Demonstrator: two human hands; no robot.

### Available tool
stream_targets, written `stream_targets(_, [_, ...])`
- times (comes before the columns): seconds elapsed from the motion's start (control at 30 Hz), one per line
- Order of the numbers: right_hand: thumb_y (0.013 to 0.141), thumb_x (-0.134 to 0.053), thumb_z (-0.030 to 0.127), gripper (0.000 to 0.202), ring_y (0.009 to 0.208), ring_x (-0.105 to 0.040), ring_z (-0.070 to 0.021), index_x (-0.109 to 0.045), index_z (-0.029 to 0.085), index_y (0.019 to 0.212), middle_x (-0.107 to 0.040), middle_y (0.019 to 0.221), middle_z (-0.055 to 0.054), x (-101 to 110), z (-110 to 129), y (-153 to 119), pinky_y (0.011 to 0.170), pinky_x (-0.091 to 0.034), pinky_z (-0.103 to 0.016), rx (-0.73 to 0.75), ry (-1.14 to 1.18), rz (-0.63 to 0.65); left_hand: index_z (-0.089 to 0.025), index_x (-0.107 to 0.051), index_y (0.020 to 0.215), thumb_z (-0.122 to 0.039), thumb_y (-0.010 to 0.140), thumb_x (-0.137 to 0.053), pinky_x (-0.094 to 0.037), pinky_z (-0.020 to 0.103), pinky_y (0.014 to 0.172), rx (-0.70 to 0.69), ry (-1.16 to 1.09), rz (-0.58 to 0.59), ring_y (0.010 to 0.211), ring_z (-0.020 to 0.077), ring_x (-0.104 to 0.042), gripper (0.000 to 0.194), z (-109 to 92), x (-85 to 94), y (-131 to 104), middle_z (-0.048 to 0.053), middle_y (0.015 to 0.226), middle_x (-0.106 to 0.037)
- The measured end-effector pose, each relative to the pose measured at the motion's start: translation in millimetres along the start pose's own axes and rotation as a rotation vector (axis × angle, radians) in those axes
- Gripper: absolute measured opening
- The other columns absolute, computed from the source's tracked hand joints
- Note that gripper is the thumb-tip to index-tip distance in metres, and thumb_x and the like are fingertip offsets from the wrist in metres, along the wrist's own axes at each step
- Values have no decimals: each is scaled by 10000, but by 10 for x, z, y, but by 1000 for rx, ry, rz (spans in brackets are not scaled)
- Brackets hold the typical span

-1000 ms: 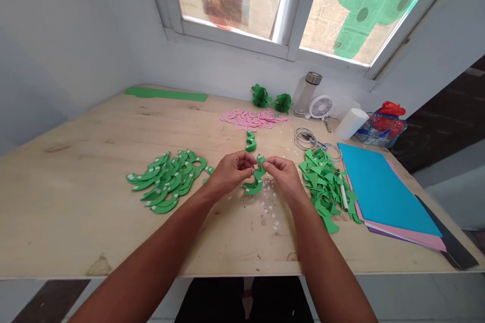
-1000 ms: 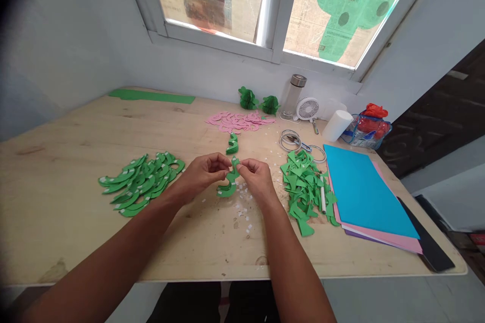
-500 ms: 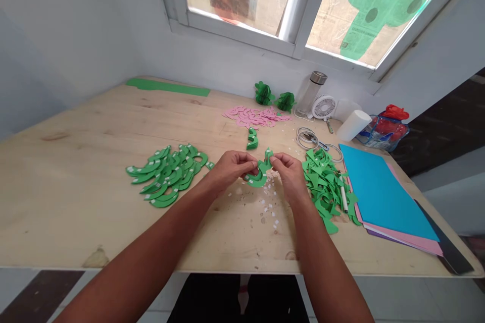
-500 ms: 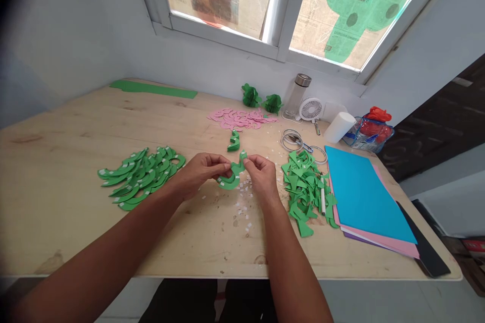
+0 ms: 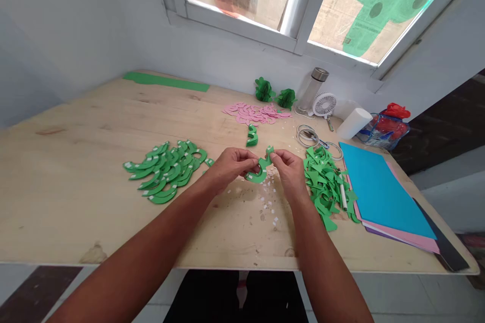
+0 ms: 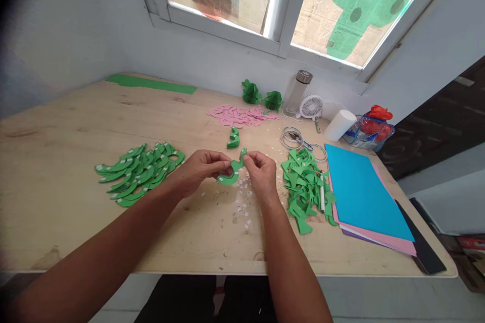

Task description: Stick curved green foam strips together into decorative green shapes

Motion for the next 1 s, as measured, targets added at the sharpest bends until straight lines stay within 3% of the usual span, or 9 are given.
stream_targets(0.4, [736, -605, 315, 172, 625, -531, -130, -680, 160, 732, -626, 670, 5, 21, 41, -14, 648, -425, -266, 96, -140, -27, -151, -672, 705, -312, 672, -646, -415, 226, 554, 10, -40, 20, 610, 133, -600, 166, -10, -9, -9, 32, 655, -685])
stream_targets(1.0, [729, -599, 316, 171, 615, -536, -136, -677, 166, 706, -635, 660, -1, 14, 55, -20, 637, -434, -267, 127, -161, -33, -157, -674, 693, -355, 682, -660, -430, 224, 559, -5, -21, 31, 606, 130, -598, 198, -8, 2, -4, 39, 650, -688])
Point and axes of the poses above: each hand's wrist, its own y-axis towards the middle knuckle, its own x-axis out of the back of the hand, z = x × y, the point moved 5 cm from there along y, towards the middle knuckle
